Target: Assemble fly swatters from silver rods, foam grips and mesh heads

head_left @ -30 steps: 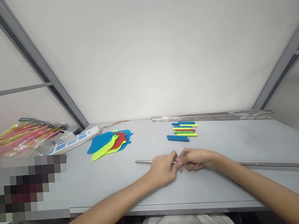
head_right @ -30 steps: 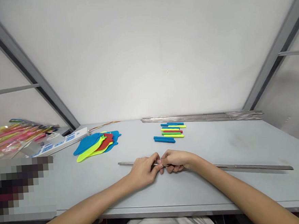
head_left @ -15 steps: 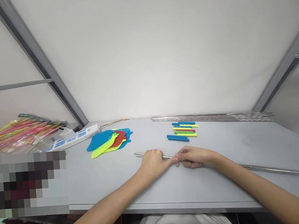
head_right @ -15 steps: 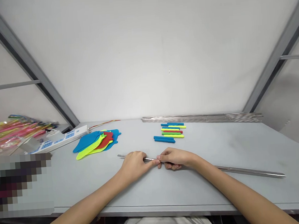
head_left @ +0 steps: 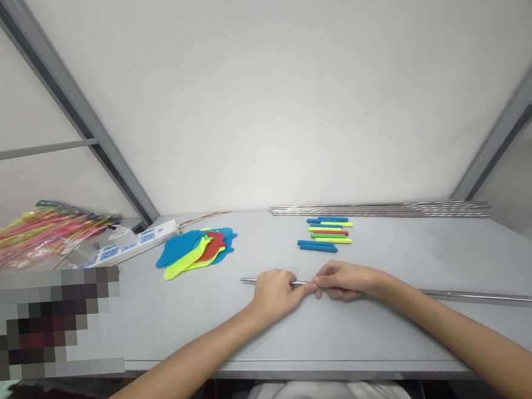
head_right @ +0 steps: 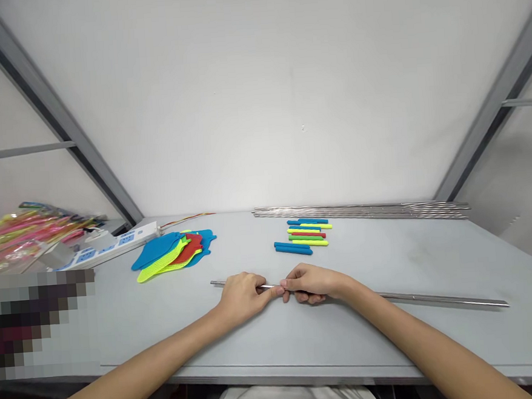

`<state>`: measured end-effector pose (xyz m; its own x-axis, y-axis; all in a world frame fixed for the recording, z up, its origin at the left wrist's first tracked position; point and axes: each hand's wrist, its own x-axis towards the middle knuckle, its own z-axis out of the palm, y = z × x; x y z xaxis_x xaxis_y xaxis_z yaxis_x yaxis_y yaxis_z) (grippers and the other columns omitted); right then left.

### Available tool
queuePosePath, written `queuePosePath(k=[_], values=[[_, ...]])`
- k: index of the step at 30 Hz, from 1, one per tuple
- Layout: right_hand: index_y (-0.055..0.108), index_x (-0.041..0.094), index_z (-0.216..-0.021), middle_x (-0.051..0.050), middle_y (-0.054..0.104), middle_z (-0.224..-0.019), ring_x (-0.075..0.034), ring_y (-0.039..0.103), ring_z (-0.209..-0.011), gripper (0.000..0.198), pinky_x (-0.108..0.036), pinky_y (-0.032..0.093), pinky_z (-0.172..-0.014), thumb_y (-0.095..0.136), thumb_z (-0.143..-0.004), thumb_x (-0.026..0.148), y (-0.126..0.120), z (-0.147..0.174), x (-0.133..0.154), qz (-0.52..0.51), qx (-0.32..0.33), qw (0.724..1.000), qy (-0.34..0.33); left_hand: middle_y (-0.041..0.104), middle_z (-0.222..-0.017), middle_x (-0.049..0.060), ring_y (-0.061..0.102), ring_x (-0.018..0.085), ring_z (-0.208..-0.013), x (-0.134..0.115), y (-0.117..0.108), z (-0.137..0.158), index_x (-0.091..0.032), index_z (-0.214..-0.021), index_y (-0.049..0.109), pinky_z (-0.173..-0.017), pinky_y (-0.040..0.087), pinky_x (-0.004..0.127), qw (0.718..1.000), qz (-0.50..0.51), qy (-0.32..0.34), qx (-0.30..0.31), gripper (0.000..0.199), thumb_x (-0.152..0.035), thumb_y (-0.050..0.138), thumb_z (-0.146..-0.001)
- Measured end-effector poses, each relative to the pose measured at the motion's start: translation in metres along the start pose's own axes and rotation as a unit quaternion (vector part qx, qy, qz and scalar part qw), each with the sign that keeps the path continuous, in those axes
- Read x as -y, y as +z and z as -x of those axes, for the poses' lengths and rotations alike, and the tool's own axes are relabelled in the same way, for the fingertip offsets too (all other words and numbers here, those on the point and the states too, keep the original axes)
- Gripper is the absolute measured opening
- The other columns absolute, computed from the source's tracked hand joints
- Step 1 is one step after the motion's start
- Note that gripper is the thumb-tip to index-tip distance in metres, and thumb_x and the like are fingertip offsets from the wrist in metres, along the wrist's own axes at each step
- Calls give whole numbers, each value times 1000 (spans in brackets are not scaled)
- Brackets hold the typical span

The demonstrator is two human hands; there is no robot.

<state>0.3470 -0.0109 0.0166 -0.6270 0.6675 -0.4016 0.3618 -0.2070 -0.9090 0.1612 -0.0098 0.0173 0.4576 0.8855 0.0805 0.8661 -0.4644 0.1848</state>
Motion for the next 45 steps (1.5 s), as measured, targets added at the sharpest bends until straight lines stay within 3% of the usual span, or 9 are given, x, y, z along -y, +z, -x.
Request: queuePosePath(k=[7,22,29,36,45], values=[[56,11,-78,8,31,-42,-1,22,-28,40,-16,14,-26,42,-72,48,-1,-2,-3,-4,-2,1000,2,57,-57,6,52,17,-59,0,2,3,-16,-55,55,-52,27,25,1000,3,7,14,59,-61,20,-71],[56,11,-76,8,29,-42,-1,19,-30,41,-16,11,-27,42,-71,49,1,-2,-5,-12,-9,1000,7,59,-65,5,53,16,-60,-3,7,0,-16,-63,55,-50,28,25,994,-33,102,14,47,-45,21,-79],[56,13,-76,7,32,-43,-1,22,-30,39,-16,13,-27,41,-72,49,-1,-1,-5,-4,2,1000,6,59,-63,3,52,15,-58,-2,9,0,-17,-62,55,-50,27,24,996,-16,89,6,47,-48,23,-78],[54,13,-77,7,33,-42,-2,24,-29,39,-17,15,-28,37,-74,49,1,0,-1,12,2,1000,-9,58,-64,3,50,13,-57,5,1,-3,-17,-62,55,-49,24,23,993,0,119,19,48,-49,24,-77],[50,15,-79,4,38,-55,-4,34,-40,36,-17,26,-37,43,-70,50,-16,15,12,156,1,988,-5,54,-60,3,49,13,-56,12,-7,-7,-16,-60,53,-47,24,23,996,3,87,23,54,-56,19,-75]])
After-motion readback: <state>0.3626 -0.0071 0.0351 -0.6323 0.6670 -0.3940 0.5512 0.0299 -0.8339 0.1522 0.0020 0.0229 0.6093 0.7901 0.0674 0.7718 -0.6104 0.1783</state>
